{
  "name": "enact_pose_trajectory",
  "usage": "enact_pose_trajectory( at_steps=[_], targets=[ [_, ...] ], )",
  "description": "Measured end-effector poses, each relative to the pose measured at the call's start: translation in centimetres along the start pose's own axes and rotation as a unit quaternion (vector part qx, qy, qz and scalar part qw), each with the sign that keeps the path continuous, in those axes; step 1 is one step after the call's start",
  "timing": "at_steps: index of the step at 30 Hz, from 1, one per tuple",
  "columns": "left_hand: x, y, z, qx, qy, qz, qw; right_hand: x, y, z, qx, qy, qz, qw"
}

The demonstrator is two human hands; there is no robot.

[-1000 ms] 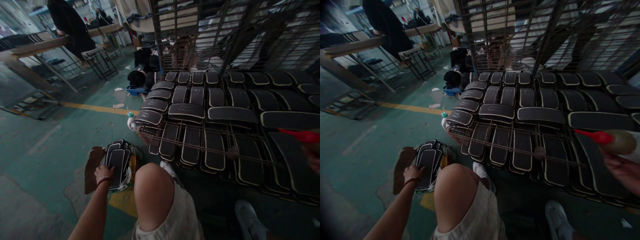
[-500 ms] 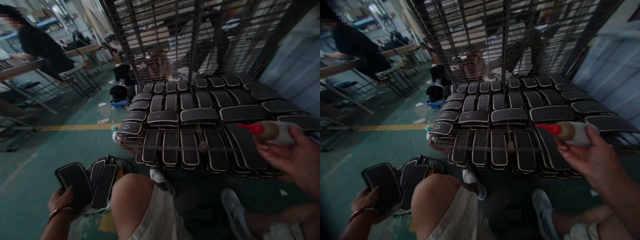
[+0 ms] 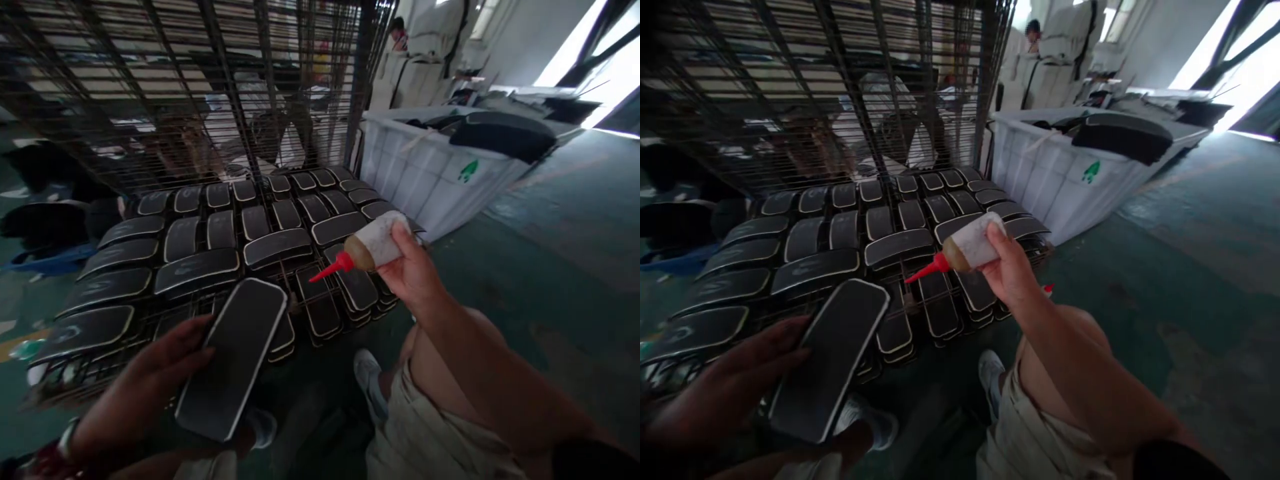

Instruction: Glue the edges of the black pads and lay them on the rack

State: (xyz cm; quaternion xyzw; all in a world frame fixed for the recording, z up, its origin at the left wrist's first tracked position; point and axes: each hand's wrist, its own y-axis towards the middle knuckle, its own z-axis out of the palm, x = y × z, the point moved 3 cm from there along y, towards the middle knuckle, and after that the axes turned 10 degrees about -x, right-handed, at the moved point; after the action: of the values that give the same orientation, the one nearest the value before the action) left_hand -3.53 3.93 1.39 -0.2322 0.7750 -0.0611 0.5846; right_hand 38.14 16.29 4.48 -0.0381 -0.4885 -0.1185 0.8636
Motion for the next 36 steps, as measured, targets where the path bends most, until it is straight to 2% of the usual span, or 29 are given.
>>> enact_pose_trajectory(
  at_steps=[2,3,4,6,11,16,24,29,36],
  targets=[
    [-1.1,-0.8,5.1,0.070,-0.010,-0.037,0.997,0.4,-0.5,-0.2,0.007,-0.014,-0.019,1.000],
    [-1.5,-1.2,6.9,0.098,-0.014,-0.052,0.994,0.5,-0.7,-0.2,0.011,-0.023,-0.023,0.999],
    [-1.7,-1.5,8.2,0.116,-0.017,-0.061,0.991,0.7,-1.0,-0.3,0.018,-0.032,-0.024,0.999],
    [-2.0,-1.9,9.4,0.142,-0.020,-0.074,0.987,1.0,-1.4,-0.4,0.037,-0.049,-0.022,0.998],
    [-2.6,-2.3,9.2,0.198,-0.005,-0.101,0.975,1.6,-2.3,-0.6,0.072,-0.064,-0.013,0.995],
    [-2.4,-2.0,8.6,0.161,0.025,-0.109,0.981,1.7,-2.6,-0.6,0.078,-0.083,-0.021,0.993],
    [-1.3,-2.0,8.0,0.210,0.032,-0.098,0.972,1.5,-2.7,-0.3,0.077,-0.101,-0.012,0.992],
    [-0.9,-2.0,7.6,0.180,0.023,-0.111,0.977,1.1,-2.7,0.0,0.078,-0.110,-0.009,0.991],
    [-0.5,-1.7,7.2,0.178,0.009,-0.106,0.978,0.8,-2.5,0.3,0.063,-0.096,0.002,0.993]
  ],
)
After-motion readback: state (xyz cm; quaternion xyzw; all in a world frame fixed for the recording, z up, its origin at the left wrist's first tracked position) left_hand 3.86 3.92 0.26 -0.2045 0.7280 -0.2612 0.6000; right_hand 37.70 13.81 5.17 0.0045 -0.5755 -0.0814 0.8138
